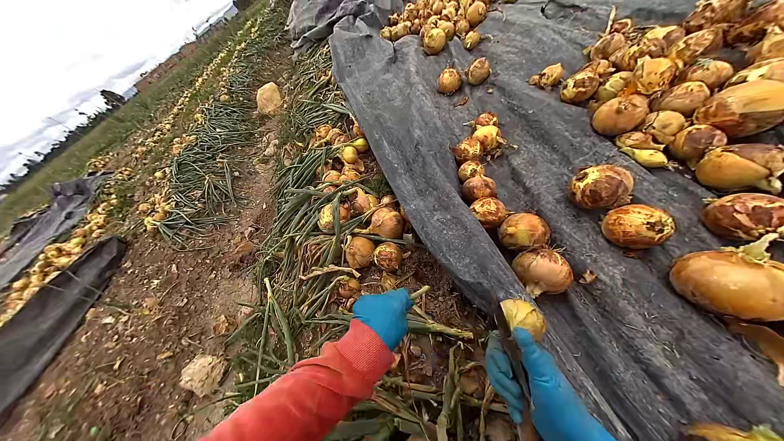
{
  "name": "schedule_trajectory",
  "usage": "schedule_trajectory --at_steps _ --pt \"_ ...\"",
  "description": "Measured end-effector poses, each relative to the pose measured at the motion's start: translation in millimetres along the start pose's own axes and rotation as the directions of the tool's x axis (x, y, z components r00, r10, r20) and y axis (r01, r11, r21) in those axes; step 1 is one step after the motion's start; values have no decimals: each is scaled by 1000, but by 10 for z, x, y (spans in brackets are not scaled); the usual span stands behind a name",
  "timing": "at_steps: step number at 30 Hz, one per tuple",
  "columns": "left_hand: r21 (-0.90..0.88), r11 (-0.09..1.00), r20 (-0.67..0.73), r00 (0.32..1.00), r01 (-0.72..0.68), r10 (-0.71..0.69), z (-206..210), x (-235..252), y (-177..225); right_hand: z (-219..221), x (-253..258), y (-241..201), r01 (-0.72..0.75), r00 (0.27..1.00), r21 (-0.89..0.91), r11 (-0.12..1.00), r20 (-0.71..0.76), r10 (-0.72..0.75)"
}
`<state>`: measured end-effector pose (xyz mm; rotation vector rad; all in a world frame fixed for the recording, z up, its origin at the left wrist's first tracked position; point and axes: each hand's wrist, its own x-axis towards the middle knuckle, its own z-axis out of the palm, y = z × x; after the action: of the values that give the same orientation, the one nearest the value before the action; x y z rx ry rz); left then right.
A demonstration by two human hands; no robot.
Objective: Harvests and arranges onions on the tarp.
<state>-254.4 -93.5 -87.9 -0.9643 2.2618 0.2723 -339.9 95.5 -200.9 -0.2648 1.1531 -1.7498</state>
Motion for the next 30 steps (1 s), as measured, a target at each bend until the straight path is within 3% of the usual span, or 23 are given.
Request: schedule_trajectory --at_steps 2,3,7,11,13,15,17,18,21,24,26,27,29,30 --pt "112 967 18 973 228 -232 -46 519 -455 -148 68 -292 209 970 -32 977 -124 -212" --pt "151 957 30 967 247 -254 0 746 -642 -254 121 -375 278 949 -48 959 -141 -282" --pt "227 941 74 959 250 -272 311 1342 -1059 -257 168 -380 89 983 -75 993 -156 -100" --pt "179 918 123 917 355 -378 368 1244 -1303 -22 76 -173 -154 978 -185 970 -168 124" --pt "47 917 91 912 397 -399 438 1075 -1455 -1 88 -68 -191 975 -219 957 -154 159" --pt "-252 885 27 917 392 -398 561 839 -1536 39 129 21 -279 957 -277 919 -163 242" --pt "-576 789 -100 939 215 -328 685 525 -1385 108 179 148 -403 915 -353 845 -169 366" --pt "-637 768 -194 950 67 -244 739 345 -1217 147 198 230 -455 889 -402 795 -154 431" --pt "-509 800 -341 928 -318 152 724 -156 -543 248 173 385 -480 853 -464 745 -46 520" --pt "-284 846 -199 891 -451 408 613 -452 18 301 31 301 -350 936 -111 930 -14 351" --pt "-206 858 -181 880 -470 438 538 -422 160 289 -20 151 -226 969 66 972 -84 231" --pt "-149 906 -187 911 -397 368 400 -313 158 268 -35 50 -152 981 98 983 -108 162" --pt "-31 1000 -62 998 -1 -1 -42 105 -14 133 -53 -164 4 993 163 987 -120 16" --pt "42 982 -30 982 185 -184 -150 402 -212 21 -30 -293 92 988 171 981 -136 -69"
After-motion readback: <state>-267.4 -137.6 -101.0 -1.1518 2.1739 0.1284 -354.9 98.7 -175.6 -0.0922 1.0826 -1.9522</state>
